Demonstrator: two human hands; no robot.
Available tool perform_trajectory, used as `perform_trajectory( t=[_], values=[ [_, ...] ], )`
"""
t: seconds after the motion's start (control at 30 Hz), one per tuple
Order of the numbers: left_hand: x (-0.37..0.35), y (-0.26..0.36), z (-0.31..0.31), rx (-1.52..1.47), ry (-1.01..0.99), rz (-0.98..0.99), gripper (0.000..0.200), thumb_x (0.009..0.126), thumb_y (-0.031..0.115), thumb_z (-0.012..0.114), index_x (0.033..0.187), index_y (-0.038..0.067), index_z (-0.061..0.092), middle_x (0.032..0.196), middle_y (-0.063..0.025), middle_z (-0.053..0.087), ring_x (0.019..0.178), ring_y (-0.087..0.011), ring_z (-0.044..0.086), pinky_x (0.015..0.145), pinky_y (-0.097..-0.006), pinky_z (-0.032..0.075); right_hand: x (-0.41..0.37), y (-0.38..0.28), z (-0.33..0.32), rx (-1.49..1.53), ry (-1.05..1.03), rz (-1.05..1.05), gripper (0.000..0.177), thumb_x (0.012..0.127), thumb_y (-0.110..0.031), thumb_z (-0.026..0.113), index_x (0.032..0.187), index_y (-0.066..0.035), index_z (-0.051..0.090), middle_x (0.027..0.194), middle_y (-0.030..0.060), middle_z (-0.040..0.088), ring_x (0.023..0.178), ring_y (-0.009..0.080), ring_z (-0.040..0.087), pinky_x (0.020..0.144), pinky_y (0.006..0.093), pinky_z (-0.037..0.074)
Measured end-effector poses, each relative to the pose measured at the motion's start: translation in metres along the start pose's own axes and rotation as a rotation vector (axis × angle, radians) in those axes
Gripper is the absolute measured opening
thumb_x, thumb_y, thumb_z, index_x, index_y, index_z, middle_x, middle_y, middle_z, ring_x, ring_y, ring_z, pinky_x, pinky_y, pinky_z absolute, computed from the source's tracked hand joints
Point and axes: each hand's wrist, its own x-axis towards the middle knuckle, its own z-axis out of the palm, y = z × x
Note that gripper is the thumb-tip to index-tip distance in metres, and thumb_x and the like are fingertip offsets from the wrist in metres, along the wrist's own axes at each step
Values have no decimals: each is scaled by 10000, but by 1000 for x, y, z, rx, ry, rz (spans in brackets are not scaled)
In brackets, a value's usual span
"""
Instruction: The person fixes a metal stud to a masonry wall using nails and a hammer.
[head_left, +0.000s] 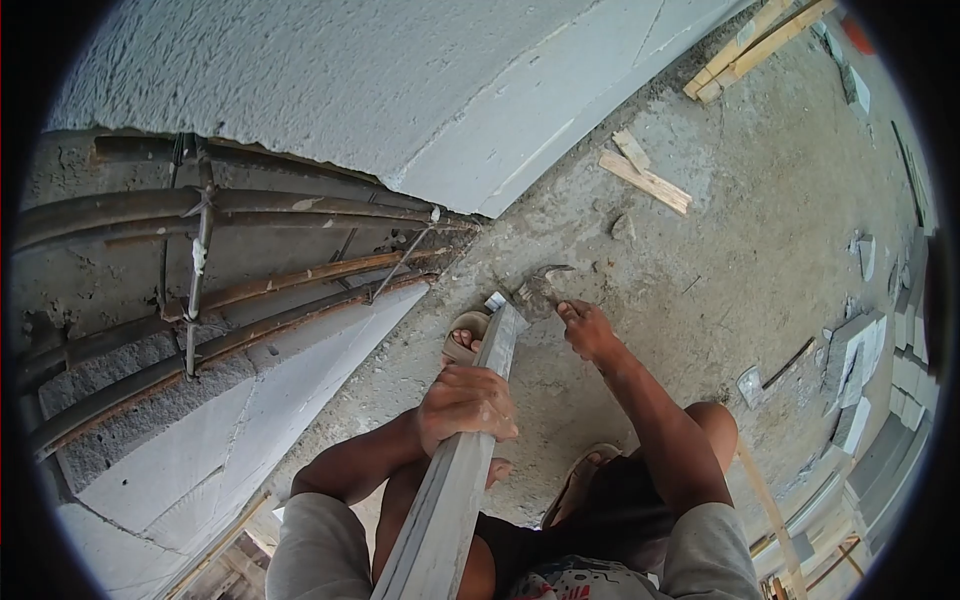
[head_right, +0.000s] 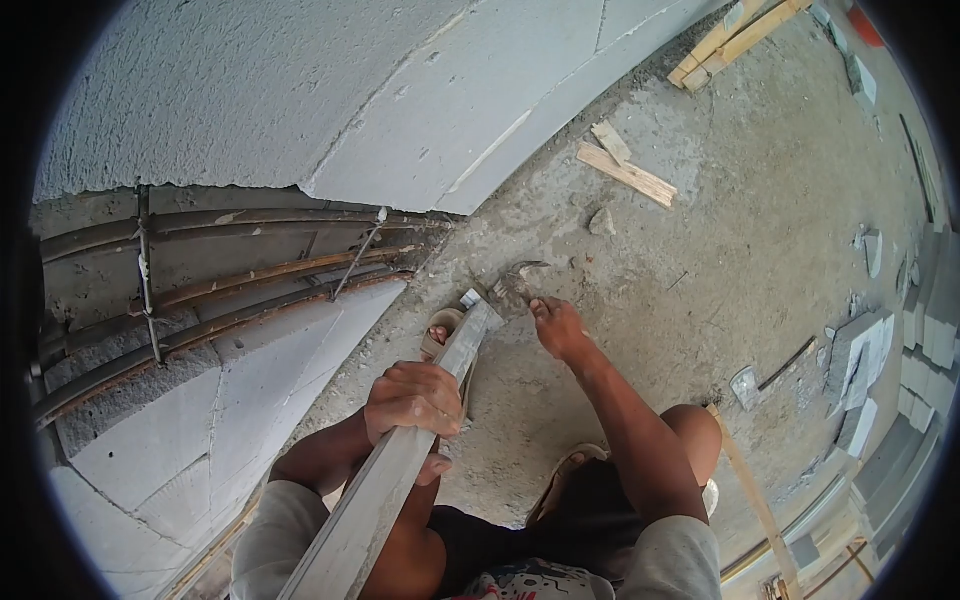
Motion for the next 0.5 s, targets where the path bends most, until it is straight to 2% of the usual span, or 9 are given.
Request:
perform_trajectory(
  t=[0.03,0.07,0.13,0.27,0.33,0.5],
  values=[
    [-1,0,1,-2,28,-10,285,634,170,816,825,37,651,677,-46,613,630,-233,659,607,-371,536,0,-2,-2,25,-13,6,427,1002,-356,402,1209,-39,601,1160,258,613,1123,458,535,945,473,426],
    [-2,-3,2,-4,27,-9,285,634,170,816,825,37,651,677,-46,613,630,-233,659,607,-371,536,0,-3,-2,25,-11,8,427,1002,-356,402,1209,-39,601,1160,258,613,1123,458,535,945,473,426],
    [-1,-12,4,1,47,70,274,708,221,777,805,14,627,650,-70,621,561,-222,633,561,-343,521,1,-5,-4,-63,-4,-35,431,1003,-352,398,1180,-20,607,1143,262,617,1080,454,560,919,468,444],
    [-1,-13,7,19,80,94,277,697,211,768,817,9,622,646,-72,618,550,-219,624,555,-339,517,-7,-11,-9,-94,15,-53,426,1001,-333,392,1146,0,615,1131,276,611,1073,466,551,917,467,445],
    [-1,-12,6,31,40,100,282,683,206,758,821,5,616,643,-76,616,547,-220,622,552,-340,516,-6,-10,-6,-149,67,-160,421,999,-316,386,1109,14,623,1107,287,611,1060,477,547,906,481,445],
    [-3,-10,9,18,48,107,282,676,209,754,812,8,611,642,-80,614,548,-222,622,552,-344,516,-7,-10,-7,-158,78,-151,416,998,-308,386,1086,22,623,1088,293,613,1039,479,557,896,491,446]
  ],
)
